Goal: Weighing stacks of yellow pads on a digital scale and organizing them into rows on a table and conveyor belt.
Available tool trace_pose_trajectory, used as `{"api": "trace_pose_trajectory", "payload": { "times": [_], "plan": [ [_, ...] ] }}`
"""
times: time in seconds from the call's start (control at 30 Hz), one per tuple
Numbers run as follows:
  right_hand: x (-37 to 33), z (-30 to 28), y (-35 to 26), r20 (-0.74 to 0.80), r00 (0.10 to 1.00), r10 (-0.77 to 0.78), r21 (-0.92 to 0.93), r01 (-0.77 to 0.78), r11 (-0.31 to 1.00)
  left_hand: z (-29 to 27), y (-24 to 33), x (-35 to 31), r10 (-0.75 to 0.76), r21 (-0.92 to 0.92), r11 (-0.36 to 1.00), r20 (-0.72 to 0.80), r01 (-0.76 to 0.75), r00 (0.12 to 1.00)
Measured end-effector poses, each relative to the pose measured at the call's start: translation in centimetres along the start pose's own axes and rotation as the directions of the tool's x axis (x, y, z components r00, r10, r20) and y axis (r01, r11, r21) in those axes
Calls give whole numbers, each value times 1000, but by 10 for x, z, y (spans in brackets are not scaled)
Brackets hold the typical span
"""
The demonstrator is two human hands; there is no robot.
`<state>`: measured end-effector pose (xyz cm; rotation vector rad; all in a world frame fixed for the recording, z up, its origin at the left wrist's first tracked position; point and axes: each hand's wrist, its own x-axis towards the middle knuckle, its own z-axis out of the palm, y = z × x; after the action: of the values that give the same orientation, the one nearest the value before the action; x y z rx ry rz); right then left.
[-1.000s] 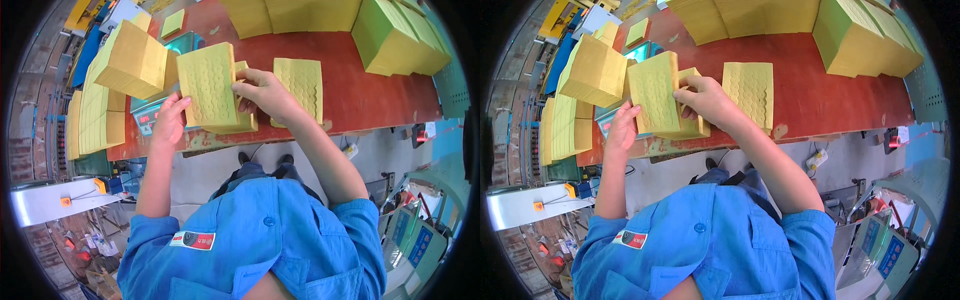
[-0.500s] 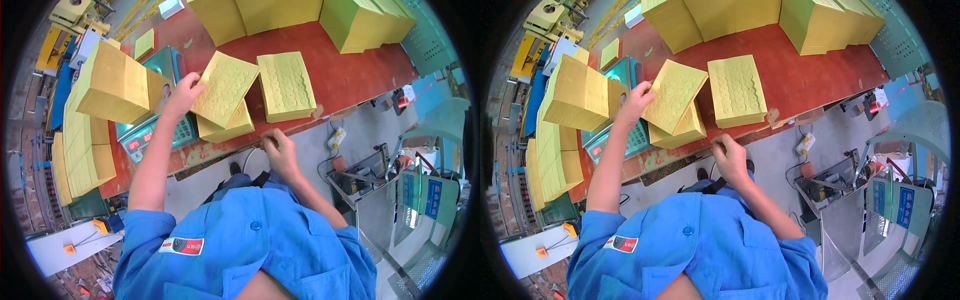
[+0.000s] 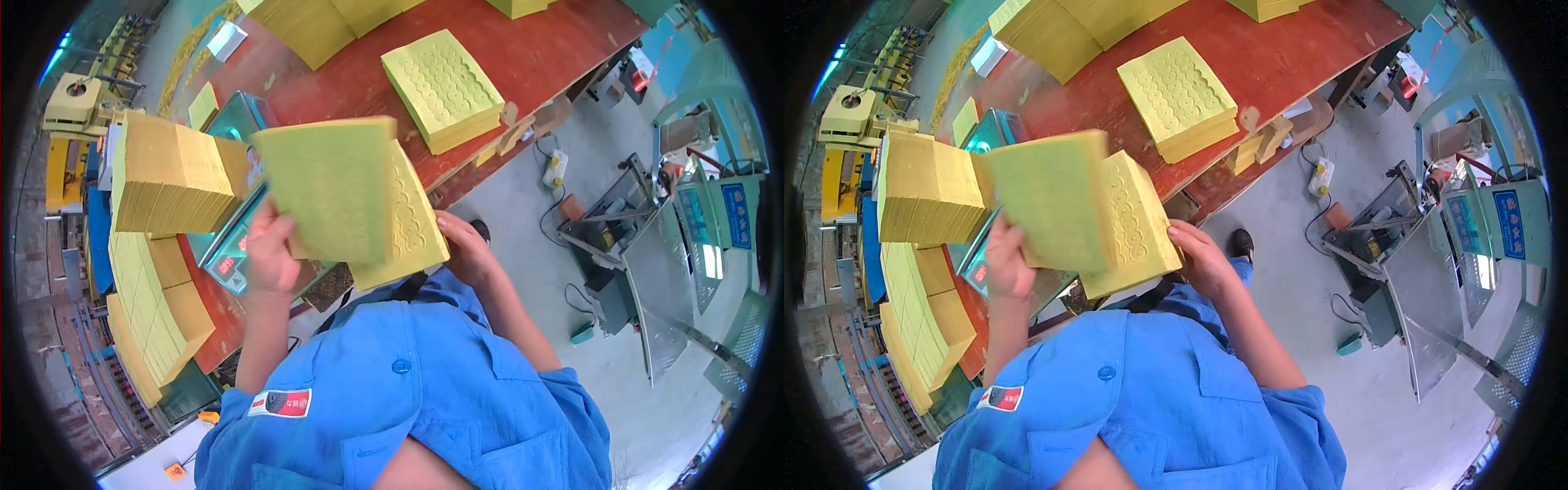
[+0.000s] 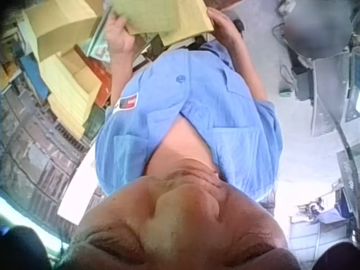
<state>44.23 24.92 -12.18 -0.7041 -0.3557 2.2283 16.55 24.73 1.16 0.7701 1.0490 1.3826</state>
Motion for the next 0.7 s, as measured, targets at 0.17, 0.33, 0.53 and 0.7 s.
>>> {"api": "trace_pose_trajectory", "payload": {
  "times": [0.17,0.33,0.53,0.7],
  "plan": [
    [7,-9,6,-14,1000,-21,-23,21,1000,-31,40,-19,-172,-256,906,506,338,845],
    [14,-14,6,-93,982,163,16,-162,987,-68,15,-39,-346,207,932,258,298,902],
    [14,-11,5,-148,939,309,35,-308,951,-16,27,-12,-457,550,817,432,175,778],
    [12,-11,7,-80,964,254,40,-251,967,-22,26,-21,-395,416,876,325,246,859]
  ]
}}
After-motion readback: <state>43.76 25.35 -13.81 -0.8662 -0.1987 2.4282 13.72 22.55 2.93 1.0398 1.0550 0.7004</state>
